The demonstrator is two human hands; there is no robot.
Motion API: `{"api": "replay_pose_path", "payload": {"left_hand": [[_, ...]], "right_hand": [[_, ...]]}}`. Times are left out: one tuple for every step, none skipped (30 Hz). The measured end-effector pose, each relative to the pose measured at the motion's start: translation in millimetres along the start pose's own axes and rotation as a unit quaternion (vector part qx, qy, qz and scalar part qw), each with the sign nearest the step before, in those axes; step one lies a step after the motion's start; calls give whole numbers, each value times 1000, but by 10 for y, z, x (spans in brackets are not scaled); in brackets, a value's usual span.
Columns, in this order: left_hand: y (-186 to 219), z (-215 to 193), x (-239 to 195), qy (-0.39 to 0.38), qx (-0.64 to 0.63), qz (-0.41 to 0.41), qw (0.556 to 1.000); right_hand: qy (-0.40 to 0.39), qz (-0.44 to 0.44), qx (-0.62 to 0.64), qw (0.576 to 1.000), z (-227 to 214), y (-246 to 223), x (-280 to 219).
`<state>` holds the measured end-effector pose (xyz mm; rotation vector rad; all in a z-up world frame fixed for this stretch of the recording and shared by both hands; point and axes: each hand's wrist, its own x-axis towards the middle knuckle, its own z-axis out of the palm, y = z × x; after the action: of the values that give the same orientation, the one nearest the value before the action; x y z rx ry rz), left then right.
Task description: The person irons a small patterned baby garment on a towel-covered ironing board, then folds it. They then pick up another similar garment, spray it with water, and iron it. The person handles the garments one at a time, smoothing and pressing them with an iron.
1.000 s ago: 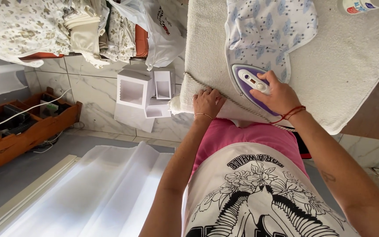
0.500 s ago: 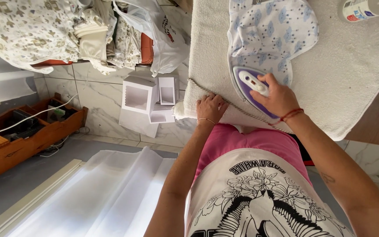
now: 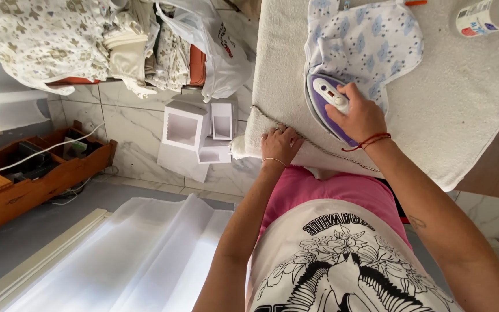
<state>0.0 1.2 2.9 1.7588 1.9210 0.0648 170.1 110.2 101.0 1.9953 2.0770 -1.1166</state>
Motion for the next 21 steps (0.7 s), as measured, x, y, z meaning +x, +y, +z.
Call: {"api": "replay_pose_path", "payload": {"left_hand": [[-1,-2,10,2,-1,4,1000],[-4,0,21,2,-4,3,1000],[-19,3,-10,-1,-6,-1,1000],[-13,6,-12,-2,-5,-1,1000],[-15,6,-11,-2,-6,0,1000],[-21,7,-6,-2,-7,2,1000],[-26,34,9,-1,-7,-1,1000],[-32,62,27,2,-12,-1,1000],[-44,86,3,2,-17,-1,1000],[-60,77,-40,-1,-17,-5,1000],[-53,80,-20,-3,-11,-5,1000],[-38,80,-1,-6,-5,-6,1000],[-22,37,15,-3,-4,-4,1000],[-3,-7,26,-10,-8,-6,1000],[18,-45,-11,-23,-12,-6,1000],[2,-39,-24,-24,-11,-3,1000],[-8,-35,-11,-31,-20,-4,999],[-15,-35,4,-38,-30,-6,999],[-28,-29,41,-33,-28,-1,999],[-42,-25,83,-48,-107,-39,992],[-42,-9,107,-69,-187,-73,977]], "right_hand": [[4,1,-1,1000,-6,21,-8],[-1,0,-2,1000,-8,43,-15],[-10,-1,-2,1000,14,62,-41],[-11,0,-2,1000,-33,86,-94],[-30,-1,-2,1000,-77,102,-142],[-49,-2,-2,999,-117,116,-186],[-51,-4,-2,999,-119,140,-227],[-34,-1,-18,999,-119,164,-265],[-19,4,-34,999,-108,182,-335],[-24,3,-33,999,-71,171,-332],[-13,-3,-24,1000,-58,182,-306],[-3,-9,-14,1000,-54,196,-282],[1,-11,-13,1000,-40,159,-208],[-1,-17,-7,1000,-29,121,-139],[-6,-17,0,1000,-4,91,-118],[-4,-15,2,1000,-3,83,-104],[1,-24,4,1000,-14,79,-75],[6,-34,5,999,-31,75,-45],[13,-36,6,999,-85,75,-85],[0,-29,-13,999,-139,74,-123],[-12,-16,-33,999,-190,88,-194]]}}
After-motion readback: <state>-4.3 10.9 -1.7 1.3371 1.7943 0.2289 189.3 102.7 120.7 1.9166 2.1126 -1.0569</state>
